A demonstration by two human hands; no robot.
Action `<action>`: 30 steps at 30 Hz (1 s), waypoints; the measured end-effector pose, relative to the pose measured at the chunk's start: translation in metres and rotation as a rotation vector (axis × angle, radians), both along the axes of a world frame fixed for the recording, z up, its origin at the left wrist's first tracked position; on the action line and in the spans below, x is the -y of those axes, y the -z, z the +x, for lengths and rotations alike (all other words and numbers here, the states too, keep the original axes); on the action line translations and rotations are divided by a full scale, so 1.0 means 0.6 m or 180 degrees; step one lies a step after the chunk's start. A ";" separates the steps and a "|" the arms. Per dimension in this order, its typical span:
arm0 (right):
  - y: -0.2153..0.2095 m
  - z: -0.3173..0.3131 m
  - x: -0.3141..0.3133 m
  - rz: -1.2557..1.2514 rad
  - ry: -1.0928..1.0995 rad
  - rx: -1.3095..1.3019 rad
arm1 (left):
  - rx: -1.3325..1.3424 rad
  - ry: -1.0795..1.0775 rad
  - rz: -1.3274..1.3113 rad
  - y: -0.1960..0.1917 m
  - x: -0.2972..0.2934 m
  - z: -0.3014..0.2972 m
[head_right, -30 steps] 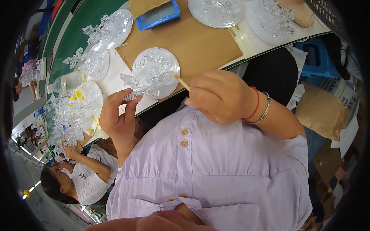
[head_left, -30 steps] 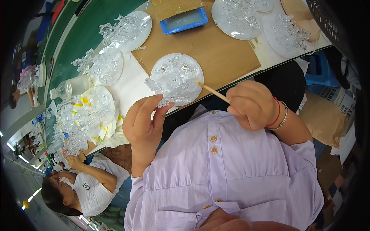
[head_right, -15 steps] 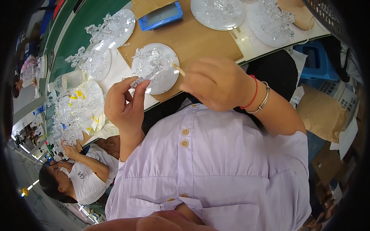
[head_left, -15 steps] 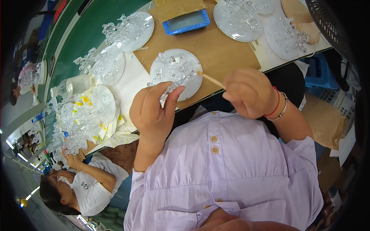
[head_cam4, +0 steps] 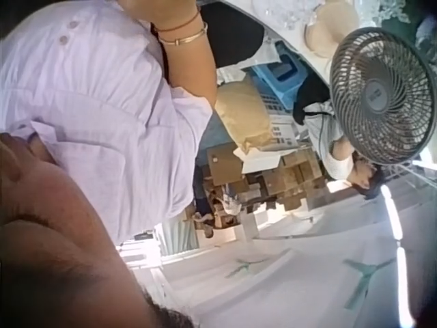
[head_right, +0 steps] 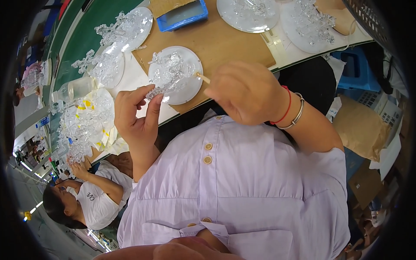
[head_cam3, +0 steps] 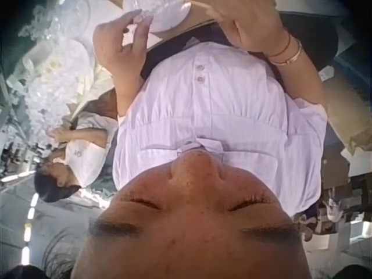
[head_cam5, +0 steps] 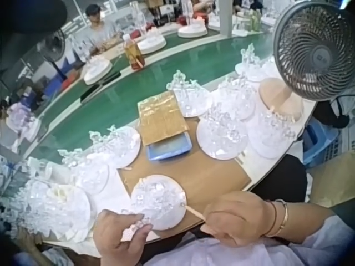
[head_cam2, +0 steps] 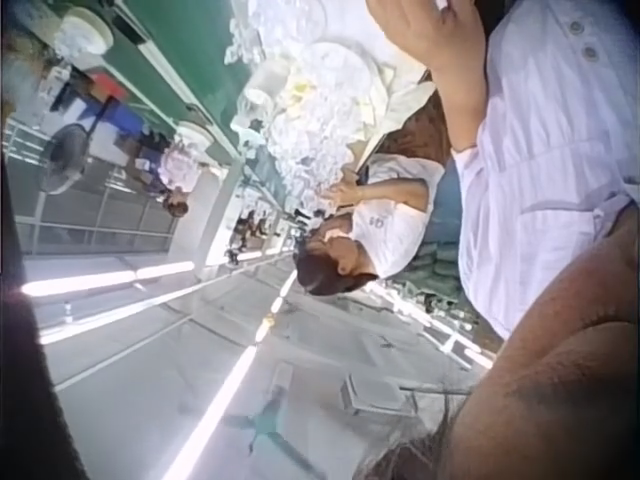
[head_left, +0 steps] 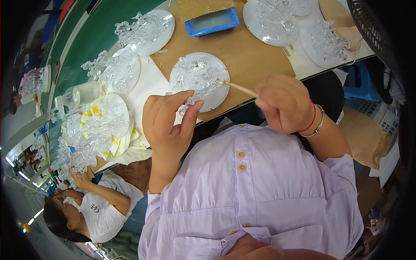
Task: Applying glue to decorative crystal components and assembling light fixtures on a production line.
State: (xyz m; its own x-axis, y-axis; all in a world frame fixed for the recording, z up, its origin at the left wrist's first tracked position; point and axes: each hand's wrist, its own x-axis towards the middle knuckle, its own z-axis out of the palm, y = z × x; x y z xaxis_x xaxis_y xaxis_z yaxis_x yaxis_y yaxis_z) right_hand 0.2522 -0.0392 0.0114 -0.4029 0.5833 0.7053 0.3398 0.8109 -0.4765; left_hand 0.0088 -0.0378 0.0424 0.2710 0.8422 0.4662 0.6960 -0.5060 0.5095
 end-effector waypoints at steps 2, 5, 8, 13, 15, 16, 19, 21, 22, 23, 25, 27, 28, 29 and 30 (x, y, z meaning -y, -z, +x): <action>-0.005 -0.009 0.008 -0.0045 -0.0156 0.0060 | -0.0079 0.0085 0.0066 0.003 -0.004 -0.001; -0.009 -0.015 0.006 -0.0087 -0.0287 0.0129 | -0.0007 0.0242 0.0328 0.011 -0.009 0.004; -0.010 -0.014 0.010 -0.0100 -0.0278 0.0181 | 0.0000 0.0183 0.0385 0.015 -0.007 0.005; -0.009 0.008 0.004 -0.0220 -0.0018 0.0240 | -0.0077 0.0242 0.0480 0.012 -0.008 0.011; -0.005 0.008 -0.003 -0.0097 0.0114 0.0132 | -0.0110 0.0235 0.0489 0.011 -0.009 0.011; -0.006 0.009 -0.003 -0.0096 0.0121 0.0132 | -0.0145 0.0229 0.0498 0.011 -0.010 0.011; -0.014 0.010 0.002 -0.0053 0.0147 0.0258 | -0.0147 0.0202 0.0560 0.012 -0.013 0.013; -0.023 0.015 0.007 -0.0284 -0.0097 0.0209 | -0.0137 0.0179 0.0544 0.011 -0.012 0.014; -0.027 0.020 0.006 -0.0266 -0.0101 0.0219 | -0.0125 0.0158 0.0524 0.010 -0.012 0.015; -0.032 0.026 0.004 -0.0216 -0.0021 0.0055 | -0.0116 0.0149 0.0545 0.010 -0.012 0.015; -0.050 0.031 -0.012 -0.0132 0.0025 -0.0086 | -0.0155 0.0068 0.0590 0.012 -0.015 0.019; -0.076 0.028 -0.036 0.0186 0.0726 0.0028 | -0.0157 -0.0015 0.0658 0.013 -0.022 0.026; -0.079 0.021 -0.051 0.0219 0.0728 0.0050 | -0.0172 -0.0063 0.0706 0.013 -0.027 0.032; -0.079 0.012 -0.073 0.0513 0.0943 0.0019 | -0.0149 -0.0068 0.0735 0.014 -0.032 0.038; -0.075 0.000 -0.095 0.0804 0.1113 -0.0041 | -0.0145 -0.0078 0.0750 0.016 -0.035 0.039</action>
